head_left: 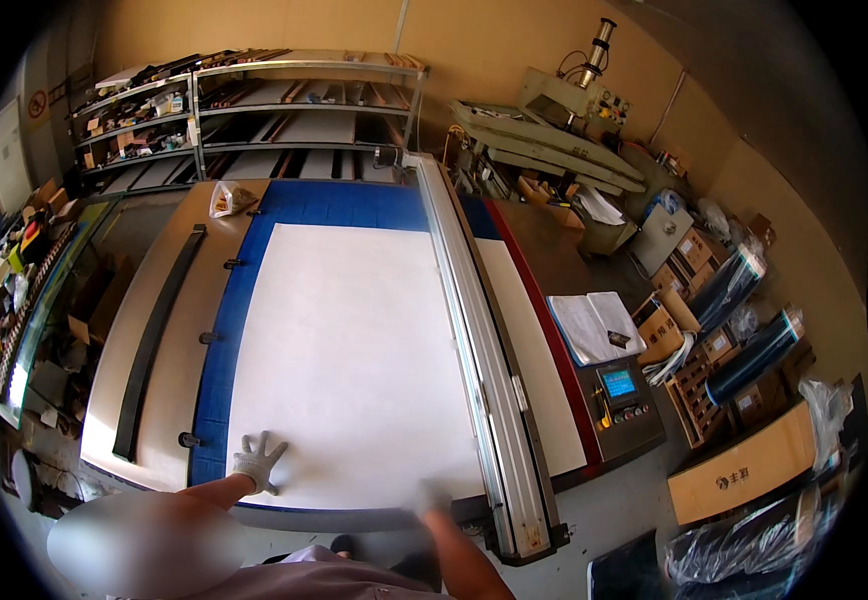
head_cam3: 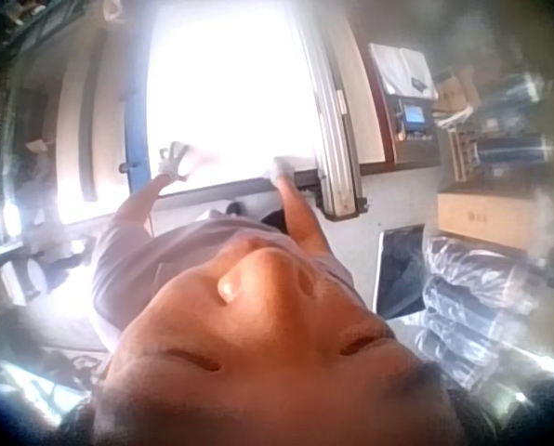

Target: The person operates a large sheet cutting machine in a workshop. They press buttons on the control panel, adjust the cutting bar, and move a large white sheet on the machine bed. The person also handles a long metal bar and a roll of blue material, placing them on the machine bed.

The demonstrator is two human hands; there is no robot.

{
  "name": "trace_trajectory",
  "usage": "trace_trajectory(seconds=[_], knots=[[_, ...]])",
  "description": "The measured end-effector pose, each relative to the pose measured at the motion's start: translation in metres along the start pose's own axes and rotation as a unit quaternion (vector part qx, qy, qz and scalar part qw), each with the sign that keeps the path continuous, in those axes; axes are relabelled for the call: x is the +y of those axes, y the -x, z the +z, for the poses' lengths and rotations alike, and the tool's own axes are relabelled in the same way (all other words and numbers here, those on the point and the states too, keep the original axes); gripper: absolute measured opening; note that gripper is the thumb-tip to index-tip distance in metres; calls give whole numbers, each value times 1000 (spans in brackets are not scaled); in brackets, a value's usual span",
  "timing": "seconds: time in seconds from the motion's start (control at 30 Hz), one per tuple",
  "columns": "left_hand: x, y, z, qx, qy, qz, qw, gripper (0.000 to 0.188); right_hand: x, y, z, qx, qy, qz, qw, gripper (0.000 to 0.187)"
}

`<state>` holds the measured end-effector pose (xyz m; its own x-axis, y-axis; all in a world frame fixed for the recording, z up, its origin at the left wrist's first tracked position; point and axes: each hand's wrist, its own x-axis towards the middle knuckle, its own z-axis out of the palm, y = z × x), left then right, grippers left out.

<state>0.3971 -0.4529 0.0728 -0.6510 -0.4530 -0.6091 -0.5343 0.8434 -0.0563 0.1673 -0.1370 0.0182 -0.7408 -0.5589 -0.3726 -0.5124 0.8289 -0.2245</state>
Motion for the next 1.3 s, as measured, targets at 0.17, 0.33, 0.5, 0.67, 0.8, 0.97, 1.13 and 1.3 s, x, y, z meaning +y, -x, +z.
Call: trace_trajectory(seconds=[0.17,0.33,0.5,0.67,0.8,0.97,1.13,1.3], knots=[[-1,0,0,2,3,-1,1000,125,-7,7,-13,-12,-10,2,1000,48],[-2,-2,4,7,-2,3,1000,126,-6,7,-14,-26,-10,3,1000,48],[3,0,-2,6,-4,3,1000,126,10,-7,15,-11,-207,97,973,54],[2,2,-2,-2,-10,0,1000,126,3,1,6,-10,-16,21,1000,56],[-3,-5,7,18,-16,8,1000,129,-4,2,-6,-50,-3,21,999,58],[-3,-6,7,14,-12,9,1000,130,-4,-3,-8,-80,-4,32,996,59],[-3,-5,6,16,0,11,1000,127,0,-7,-2,-89,-8,30,996,60],[-4,-5,6,16,-2,11,1000,127,-1,-10,0,-87,-9,36,995,57]])
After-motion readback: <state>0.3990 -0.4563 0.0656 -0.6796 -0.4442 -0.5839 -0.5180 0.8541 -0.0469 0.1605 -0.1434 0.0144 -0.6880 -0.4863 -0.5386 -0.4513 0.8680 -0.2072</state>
